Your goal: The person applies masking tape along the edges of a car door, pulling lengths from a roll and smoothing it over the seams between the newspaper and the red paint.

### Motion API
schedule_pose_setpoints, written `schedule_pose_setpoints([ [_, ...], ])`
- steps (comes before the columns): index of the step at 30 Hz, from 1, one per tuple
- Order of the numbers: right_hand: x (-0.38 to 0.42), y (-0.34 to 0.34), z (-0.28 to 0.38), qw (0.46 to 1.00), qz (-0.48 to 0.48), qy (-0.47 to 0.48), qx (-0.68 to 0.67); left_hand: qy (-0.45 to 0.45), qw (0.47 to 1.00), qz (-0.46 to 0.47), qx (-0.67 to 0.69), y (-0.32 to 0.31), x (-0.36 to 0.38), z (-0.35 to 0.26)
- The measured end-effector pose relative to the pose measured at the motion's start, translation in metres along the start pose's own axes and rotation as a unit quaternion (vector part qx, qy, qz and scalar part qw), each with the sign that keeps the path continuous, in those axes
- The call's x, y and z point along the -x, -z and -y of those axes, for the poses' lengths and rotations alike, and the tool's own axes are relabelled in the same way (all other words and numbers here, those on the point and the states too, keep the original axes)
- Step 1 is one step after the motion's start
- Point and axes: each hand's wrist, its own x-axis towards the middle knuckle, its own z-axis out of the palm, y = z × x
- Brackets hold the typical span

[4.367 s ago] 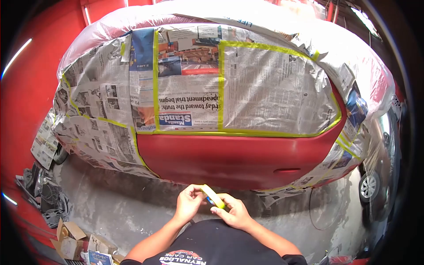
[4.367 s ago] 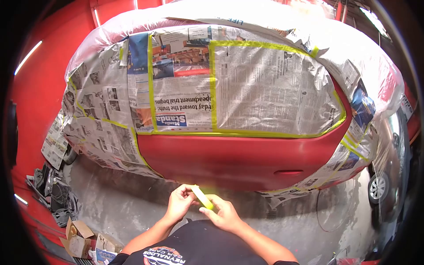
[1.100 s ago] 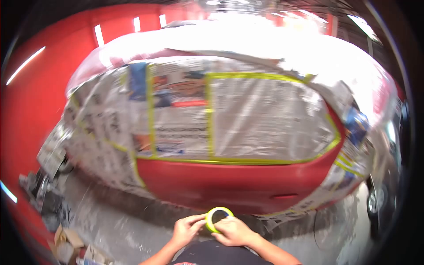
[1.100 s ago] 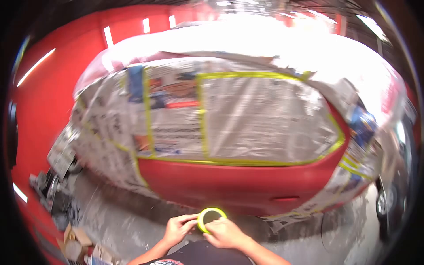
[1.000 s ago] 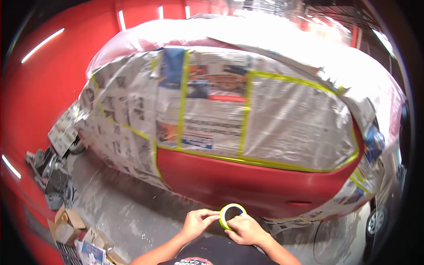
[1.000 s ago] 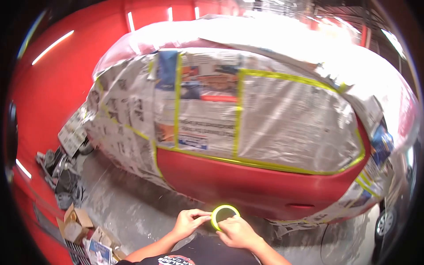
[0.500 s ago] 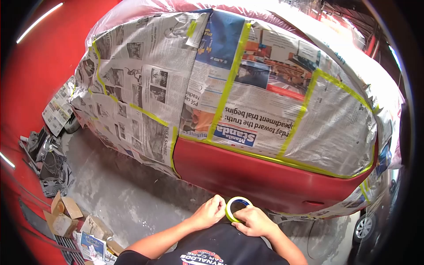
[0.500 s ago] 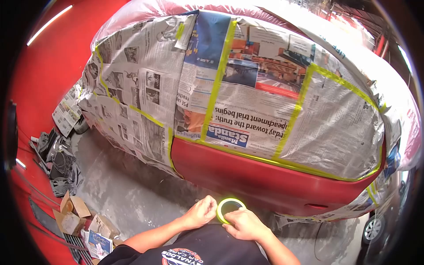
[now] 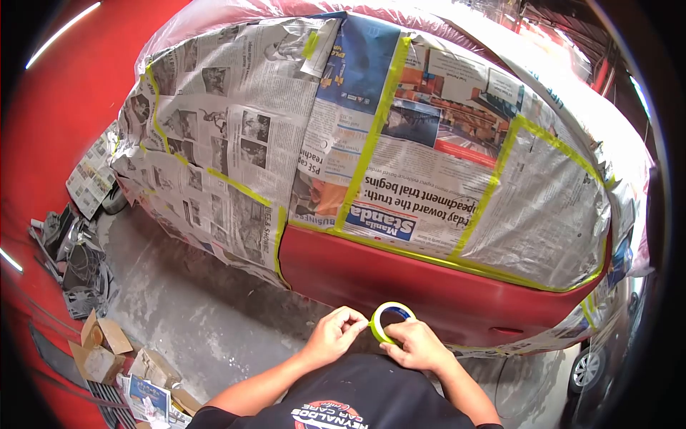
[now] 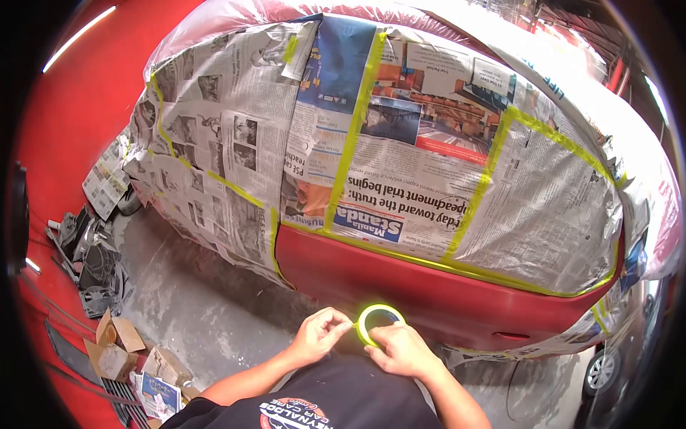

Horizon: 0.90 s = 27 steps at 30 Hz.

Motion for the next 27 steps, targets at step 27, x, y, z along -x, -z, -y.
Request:
schedule_pose_setpoints([
  [27, -0.115, 0.032, 0.020, 0.870, 0.091, -0.030, 0.484, -0.144, 0.931, -0.306, -0.136, 0.092, -0.142, 0.029],
])
